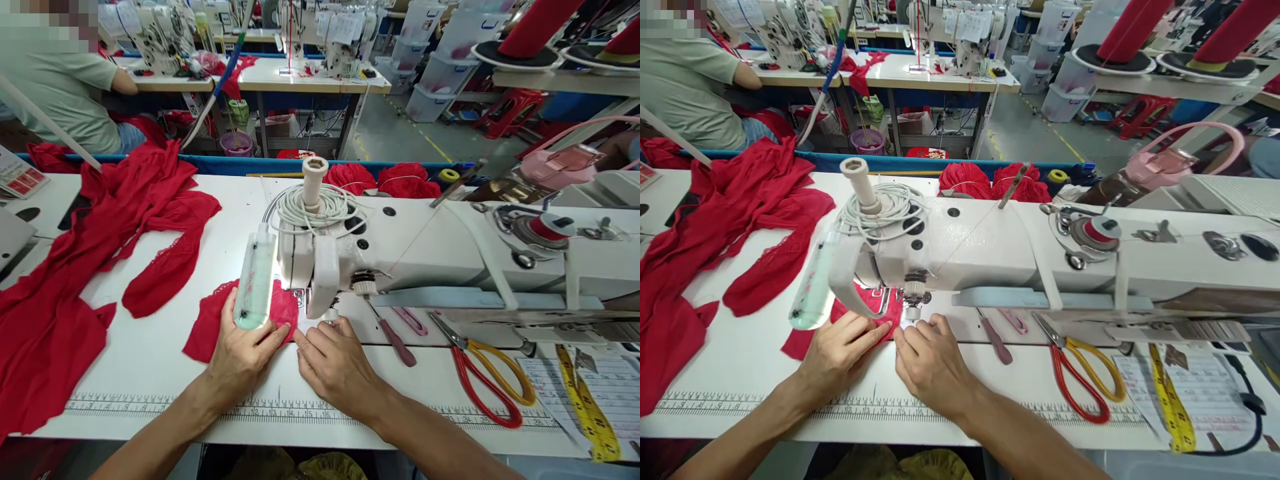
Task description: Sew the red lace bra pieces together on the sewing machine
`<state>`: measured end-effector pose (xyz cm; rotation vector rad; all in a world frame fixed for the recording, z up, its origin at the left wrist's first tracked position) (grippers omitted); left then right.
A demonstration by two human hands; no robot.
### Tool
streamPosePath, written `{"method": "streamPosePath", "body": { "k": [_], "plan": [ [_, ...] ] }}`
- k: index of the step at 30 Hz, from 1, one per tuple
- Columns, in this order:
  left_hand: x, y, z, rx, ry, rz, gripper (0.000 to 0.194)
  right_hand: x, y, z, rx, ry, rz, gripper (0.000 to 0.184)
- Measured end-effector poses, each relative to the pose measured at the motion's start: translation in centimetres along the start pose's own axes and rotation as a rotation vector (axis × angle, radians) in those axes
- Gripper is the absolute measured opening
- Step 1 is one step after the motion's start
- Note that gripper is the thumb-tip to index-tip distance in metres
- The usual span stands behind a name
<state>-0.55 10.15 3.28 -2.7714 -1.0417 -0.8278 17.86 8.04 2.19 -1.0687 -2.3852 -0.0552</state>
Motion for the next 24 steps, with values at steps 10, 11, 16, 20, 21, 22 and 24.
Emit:
{"method": "streamPosePath", "body": {
  "k": [10,11,16,20,21,22,24],
  "plan": [
    [0.08,0.15,-0.09,-0.024,-0.016,-0.049,0.031,0.03,-0.01,-0.12,-0.007,-0.022,0.016,0.023],
    [0.11,0.16,-0.17,-0.032,-0.009,-0.059,0.030,0.03,-0.01,-0.12,-0.010,-0.020,0.014,0.024],
    [0.16,0.02,-0.41,-0.113,0.028,-0.151,0.028,0.06,-0.01,-0.13,-0.018,0.002,0.002,0.024],
    [0.01,0.08,-0.09,-0.064,-0.015,-0.137,0.026,0.05,0.03,-0.06,-0.022,-0.018,0.009,0.022],
    [-0.03,0.10,0.00,-0.047,-0.025,-0.128,0.026,0.05,0.03,-0.05,-0.022,-0.020,0.008,0.022],
    [-0.05,0.12,0.06,-0.034,-0.031,-0.122,0.026,0.05,0.03,-0.05,-0.021,-0.020,0.005,0.022],
    [-0.04,0.13,0.12,-0.022,-0.041,-0.111,0.026,0.07,0.03,-0.07,-0.020,-0.015,0.001,0.022]
  ]
}}
Point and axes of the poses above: each hand's wrist, its own x-axis towards the middle knuckle, its own z-axis out of the palm, y = z × x, the point moved 2 cm from there along x, towards the middle knuckle
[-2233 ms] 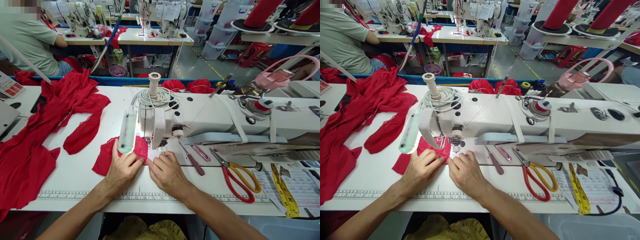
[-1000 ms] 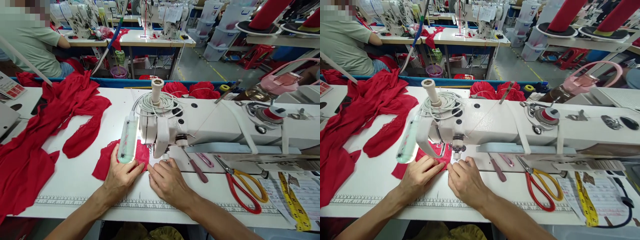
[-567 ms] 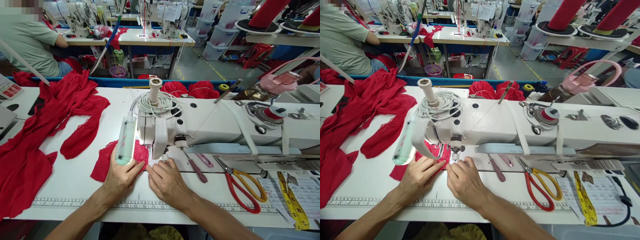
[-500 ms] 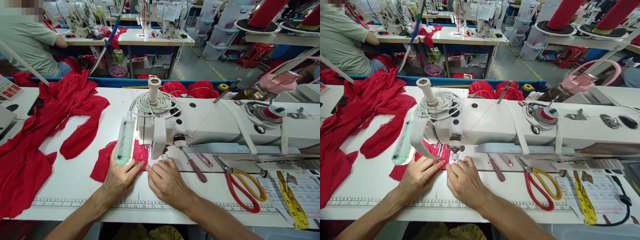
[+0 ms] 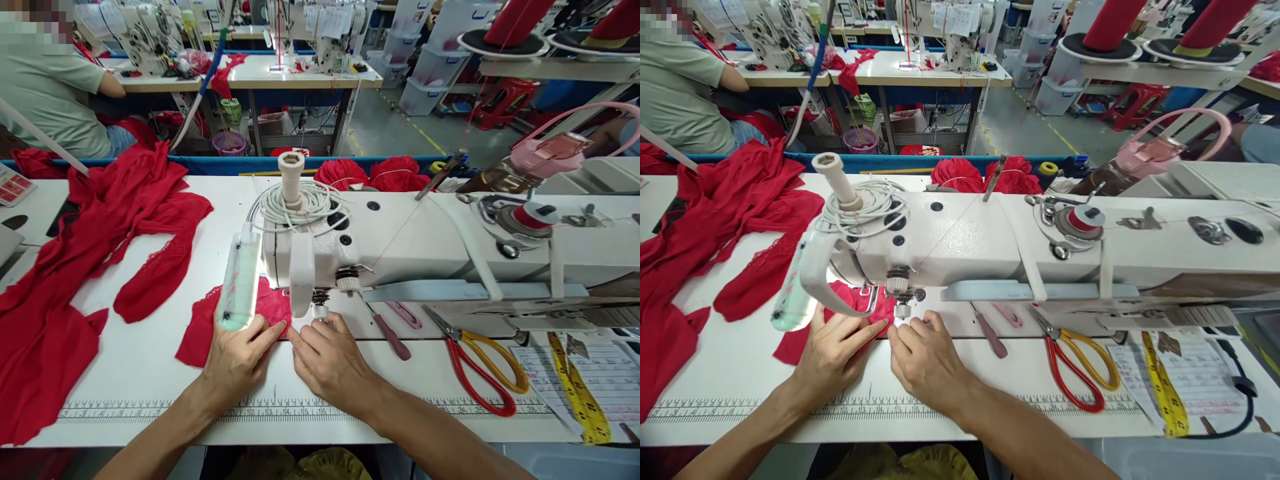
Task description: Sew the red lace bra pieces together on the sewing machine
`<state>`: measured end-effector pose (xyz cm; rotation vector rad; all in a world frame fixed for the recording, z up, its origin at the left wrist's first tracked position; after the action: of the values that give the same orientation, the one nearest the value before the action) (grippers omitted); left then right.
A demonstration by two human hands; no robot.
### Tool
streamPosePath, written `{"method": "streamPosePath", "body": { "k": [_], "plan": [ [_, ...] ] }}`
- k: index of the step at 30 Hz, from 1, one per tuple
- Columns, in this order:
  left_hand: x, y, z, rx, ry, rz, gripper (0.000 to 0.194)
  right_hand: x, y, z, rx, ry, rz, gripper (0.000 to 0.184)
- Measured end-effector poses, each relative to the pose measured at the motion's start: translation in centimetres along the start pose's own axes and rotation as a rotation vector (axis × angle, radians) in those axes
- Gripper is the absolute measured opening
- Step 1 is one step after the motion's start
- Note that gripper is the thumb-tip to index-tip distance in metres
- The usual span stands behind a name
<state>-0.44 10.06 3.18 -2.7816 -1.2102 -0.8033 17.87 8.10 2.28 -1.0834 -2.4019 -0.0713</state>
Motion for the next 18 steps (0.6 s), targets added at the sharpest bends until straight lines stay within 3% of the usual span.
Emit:
{"method": "streamPosePath", "body": {
  "k": [11,18],
  "plan": [
    [0.1,0.9,-0.1,0.114,-0.042,0.080,0.030,0.1,0.5,-0.4,0.091,0.044,0.101,0.029],
    [1.6,0.4,-1.7,0.018,-0.163,0.130,0.026,0.7,0.2,-0.6,-0.075,-0.051,-0.024,0.028]
  ]
}}
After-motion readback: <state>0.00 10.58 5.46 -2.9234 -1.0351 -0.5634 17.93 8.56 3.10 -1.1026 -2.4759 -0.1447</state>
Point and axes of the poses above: each hand's wrist, its own x-axis towards the middle knuckle, its own z-axis out of the palm, y = z × x, the point moved 2 cm from there along x, towards the middle knuckle
